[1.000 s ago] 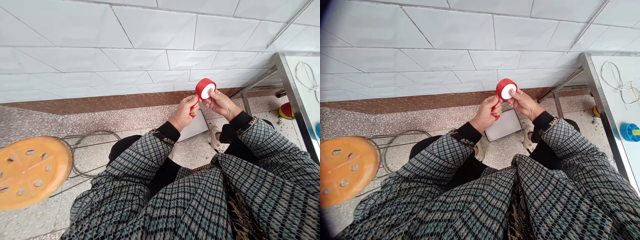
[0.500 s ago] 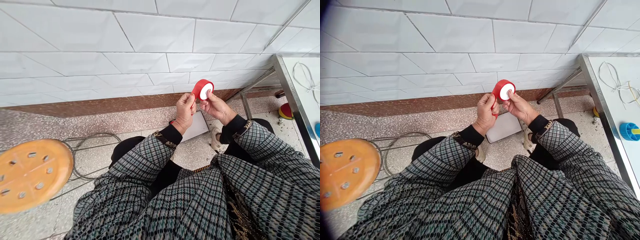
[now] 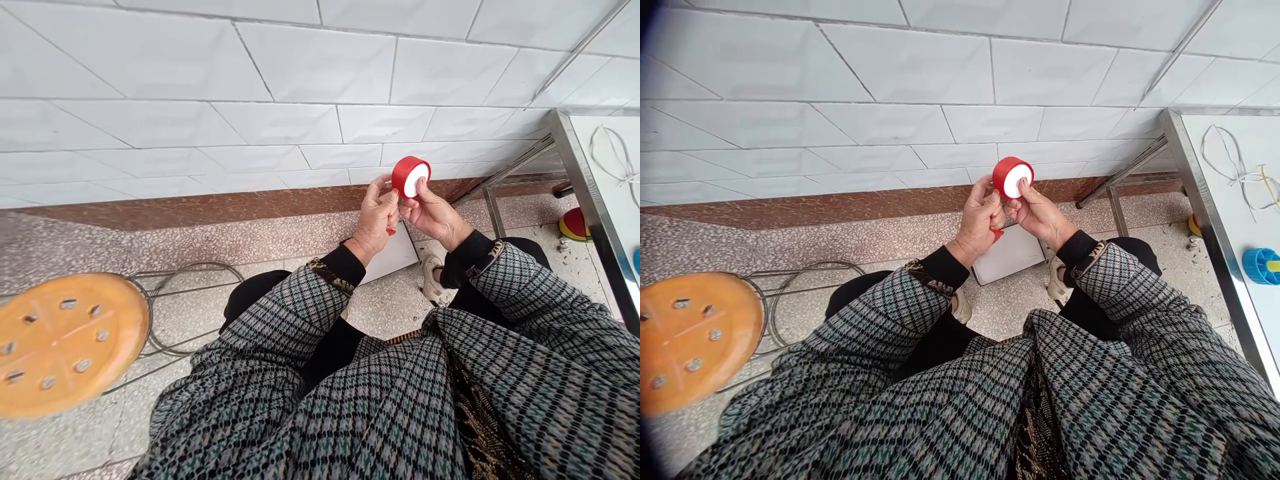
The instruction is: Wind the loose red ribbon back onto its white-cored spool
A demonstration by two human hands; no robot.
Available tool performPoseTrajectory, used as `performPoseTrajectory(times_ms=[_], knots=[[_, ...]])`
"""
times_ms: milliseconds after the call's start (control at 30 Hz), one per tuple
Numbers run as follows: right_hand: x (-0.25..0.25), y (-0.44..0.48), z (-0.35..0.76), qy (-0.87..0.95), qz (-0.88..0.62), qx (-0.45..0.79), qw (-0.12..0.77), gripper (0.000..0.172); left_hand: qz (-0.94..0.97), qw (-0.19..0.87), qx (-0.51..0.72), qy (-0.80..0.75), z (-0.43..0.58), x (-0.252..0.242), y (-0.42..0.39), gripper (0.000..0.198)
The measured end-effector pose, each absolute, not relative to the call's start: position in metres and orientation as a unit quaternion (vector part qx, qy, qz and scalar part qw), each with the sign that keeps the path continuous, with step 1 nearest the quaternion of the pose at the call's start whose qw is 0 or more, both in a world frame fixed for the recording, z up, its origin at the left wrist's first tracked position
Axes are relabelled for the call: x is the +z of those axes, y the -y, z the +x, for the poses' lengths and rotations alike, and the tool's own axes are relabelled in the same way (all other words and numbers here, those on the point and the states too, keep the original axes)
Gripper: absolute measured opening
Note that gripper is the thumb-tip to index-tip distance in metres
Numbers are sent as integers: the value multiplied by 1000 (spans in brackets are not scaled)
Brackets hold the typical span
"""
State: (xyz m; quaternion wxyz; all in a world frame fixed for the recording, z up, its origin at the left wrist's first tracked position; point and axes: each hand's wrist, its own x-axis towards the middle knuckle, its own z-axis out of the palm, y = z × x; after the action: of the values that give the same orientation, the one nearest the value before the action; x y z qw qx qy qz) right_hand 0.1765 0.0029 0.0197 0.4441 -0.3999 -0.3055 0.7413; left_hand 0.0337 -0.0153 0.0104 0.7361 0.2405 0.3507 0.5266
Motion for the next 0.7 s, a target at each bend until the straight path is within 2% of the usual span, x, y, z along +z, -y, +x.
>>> performPoseTrajectory(times_ms=[200, 467, 700], knots=[[9, -5, 179, 302, -371, 757, 445, 52, 264, 748, 505, -341, 29, 3, 7, 31], [2, -4, 179, 251, -399, 747, 469, 38, 278, 764, 477, -334, 25, -8, 1, 26], [7, 0, 177, 259, -406, 752, 450, 44, 260, 798, 455, -297, 21, -6, -3, 38]])
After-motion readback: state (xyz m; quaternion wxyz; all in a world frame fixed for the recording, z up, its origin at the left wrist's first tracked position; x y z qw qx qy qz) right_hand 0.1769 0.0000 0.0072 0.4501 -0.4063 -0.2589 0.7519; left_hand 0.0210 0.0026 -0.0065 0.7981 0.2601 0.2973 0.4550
